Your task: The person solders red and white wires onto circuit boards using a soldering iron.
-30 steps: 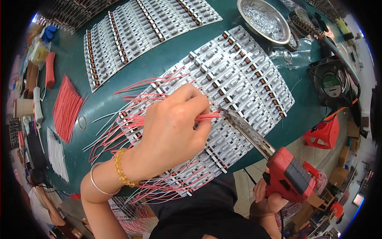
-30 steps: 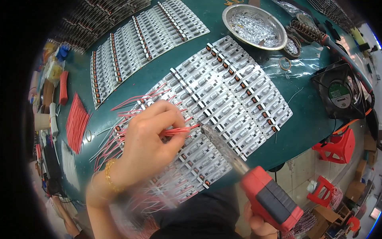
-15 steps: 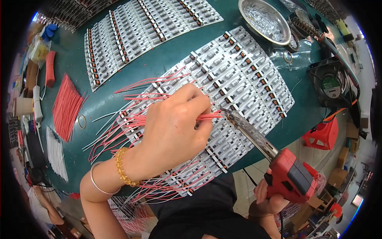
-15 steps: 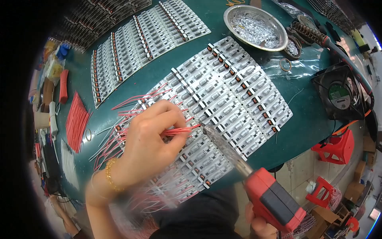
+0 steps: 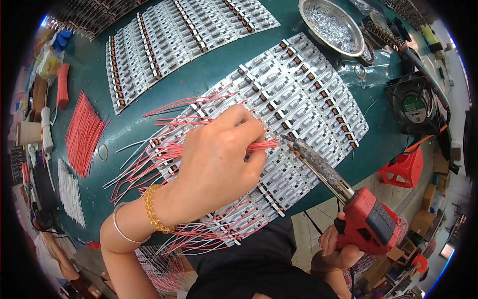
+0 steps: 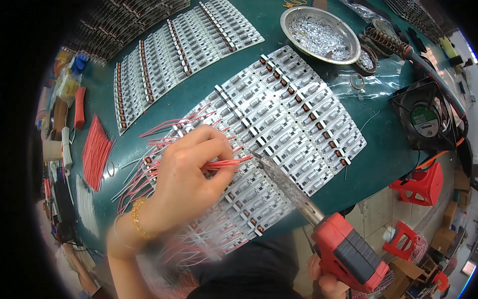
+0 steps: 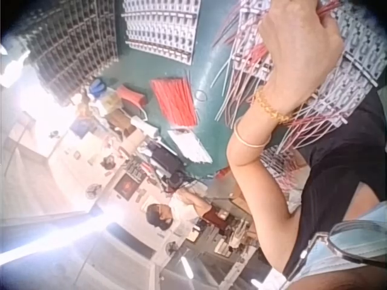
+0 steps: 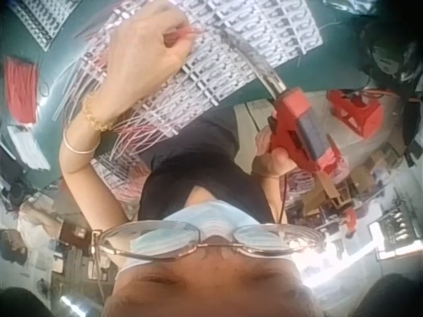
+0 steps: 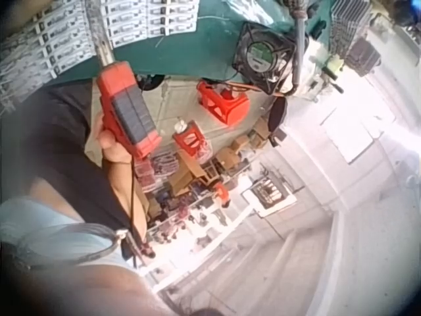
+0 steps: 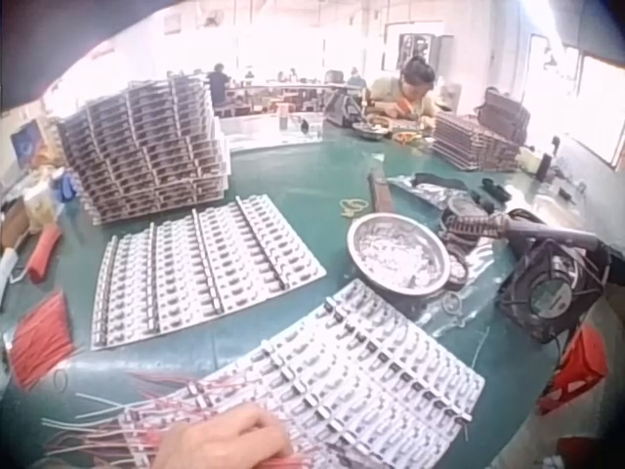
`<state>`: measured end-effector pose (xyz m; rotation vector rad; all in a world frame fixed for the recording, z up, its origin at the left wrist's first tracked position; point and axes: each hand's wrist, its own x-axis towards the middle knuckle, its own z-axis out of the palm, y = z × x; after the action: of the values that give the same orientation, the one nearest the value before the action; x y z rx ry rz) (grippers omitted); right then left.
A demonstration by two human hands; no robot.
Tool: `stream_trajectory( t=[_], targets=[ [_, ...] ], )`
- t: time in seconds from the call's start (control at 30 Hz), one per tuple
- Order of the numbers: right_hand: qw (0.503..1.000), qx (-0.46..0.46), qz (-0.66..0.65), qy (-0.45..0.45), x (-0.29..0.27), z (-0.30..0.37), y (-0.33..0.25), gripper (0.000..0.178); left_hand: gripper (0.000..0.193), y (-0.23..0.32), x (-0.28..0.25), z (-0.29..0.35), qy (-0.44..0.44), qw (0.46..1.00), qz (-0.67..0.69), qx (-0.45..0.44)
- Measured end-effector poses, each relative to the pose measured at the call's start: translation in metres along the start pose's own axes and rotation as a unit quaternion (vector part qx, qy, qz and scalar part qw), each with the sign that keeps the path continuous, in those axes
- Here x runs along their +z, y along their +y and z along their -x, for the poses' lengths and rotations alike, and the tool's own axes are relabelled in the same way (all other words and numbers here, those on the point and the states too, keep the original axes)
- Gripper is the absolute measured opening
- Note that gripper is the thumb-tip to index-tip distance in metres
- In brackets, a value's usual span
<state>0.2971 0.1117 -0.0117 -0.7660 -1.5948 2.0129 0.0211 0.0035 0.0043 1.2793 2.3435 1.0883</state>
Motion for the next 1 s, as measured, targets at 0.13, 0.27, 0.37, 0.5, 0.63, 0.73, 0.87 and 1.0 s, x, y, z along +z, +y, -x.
stream_trajectory(
  t=[0.13,0.27,0.37,0.5,0.63,0.73,0.87,1.0],
  targets=[
    [1.000,-0.010,-0.013,0.023,0.010,-0.003,-0.002,0.085,0.008,0.001,0.002,0.000,0.008,1.000,-0.004,0.006],
    [1.000,-0.017,-0.008,0.025,0.015,-0.007,-0.005,0.085,0.003,0.001,0.003,0.000,0.027,1.000,0.000,0.014],
    [0.999,-0.029,-0.011,0.035,0.015,-0.005,-0.004,0.084,0.008,0.004,0.001,-0.001,0.004,1.000,-0.003,0.001],
    [0.998,-0.018,-0.012,0.051,0.011,-0.002,-0.002,0.086,0.007,0.005,-0.006,-0.002,-0.005,0.998,0.056,0.010],
    [0.998,-0.012,-0.023,0.054,0.007,0.002,0.000,0.088,0.007,0.008,-0.003,0.002,-0.045,0.998,0.041,0.022],
    [0.998,-0.009,-0.021,0.053,0.007,0.004,-0.001,0.089,0.008,0.012,0.004,0.007,-0.020,0.999,-0.029,0.006],
    [0.999,0.000,-0.013,0.043,0.003,0.009,0.002,0.090,0.009,0.007,0.008,0.010,-0.011,0.998,-0.050,0.039],
    [0.999,0.017,-0.022,0.031,-0.006,0.015,0.007,0.088,0.012,0.005,0.007,0.010,-0.004,0.997,-0.045,0.066]
  ],
)
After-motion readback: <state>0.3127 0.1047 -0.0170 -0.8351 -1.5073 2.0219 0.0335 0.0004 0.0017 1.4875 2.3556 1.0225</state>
